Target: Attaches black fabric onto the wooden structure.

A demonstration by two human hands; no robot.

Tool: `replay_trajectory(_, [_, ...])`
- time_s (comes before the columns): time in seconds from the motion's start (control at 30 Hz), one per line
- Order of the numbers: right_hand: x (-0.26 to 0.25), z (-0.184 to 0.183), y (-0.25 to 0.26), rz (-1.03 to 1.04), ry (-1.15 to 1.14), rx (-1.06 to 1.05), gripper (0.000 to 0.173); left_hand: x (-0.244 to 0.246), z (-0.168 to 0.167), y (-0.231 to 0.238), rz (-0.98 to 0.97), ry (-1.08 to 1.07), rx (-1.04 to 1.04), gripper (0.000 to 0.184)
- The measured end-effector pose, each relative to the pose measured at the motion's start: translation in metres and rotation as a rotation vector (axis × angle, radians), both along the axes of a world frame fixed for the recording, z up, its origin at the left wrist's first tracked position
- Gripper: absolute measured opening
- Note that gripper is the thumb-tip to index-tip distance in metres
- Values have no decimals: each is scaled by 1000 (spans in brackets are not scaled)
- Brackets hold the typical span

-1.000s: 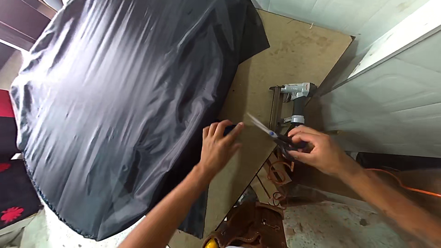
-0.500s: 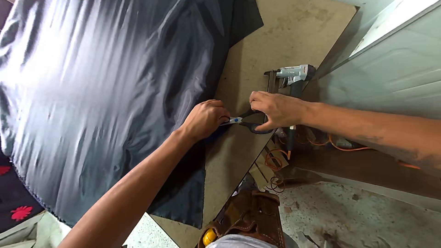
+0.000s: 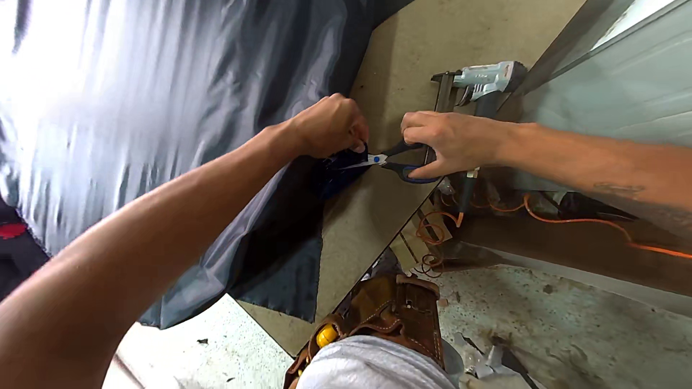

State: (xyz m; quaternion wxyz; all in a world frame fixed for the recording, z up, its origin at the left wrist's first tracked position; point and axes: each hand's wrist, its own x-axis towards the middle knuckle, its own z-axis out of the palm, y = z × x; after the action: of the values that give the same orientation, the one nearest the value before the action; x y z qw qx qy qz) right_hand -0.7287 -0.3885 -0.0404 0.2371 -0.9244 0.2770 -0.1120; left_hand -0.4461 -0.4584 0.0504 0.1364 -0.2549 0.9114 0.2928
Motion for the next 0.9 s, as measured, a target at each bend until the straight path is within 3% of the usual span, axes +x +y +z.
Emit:
replay_trajectory(0.1, [21, 3, -4, -49, 18, 4, 55, -18, 1, -3, -91, -85, -30, 15])
replay_trajectory(0.23, [14, -3, 3, -2, -48, -21, 37, -20, 9, -5, -94, -89, -29, 16])
replay_trajectory(0.33, [9, -5, 14, -4, -56, 9, 35, -15, 15, -9, -66, -60, -34, 17])
replay_trajectory(0.43, [18, -3, 15, -78, -41, 36, 38, -13, 17, -10, -49, -45, -26, 16])
replay_trajectory(0.53, [40, -4, 25, -240, -48, 142, 53, -23, 14, -5, -73, -59, -25, 14])
replay_trajectory(0.73, [47, -9, 38, -254, -137, 151, 37, -30, 25, -5, -21, -25, 7, 15])
replay_trajectory(0.9, [67, -3, 44, -395, -131, 235, 49, -35, 39, -9, -18, -3, -40, 15])
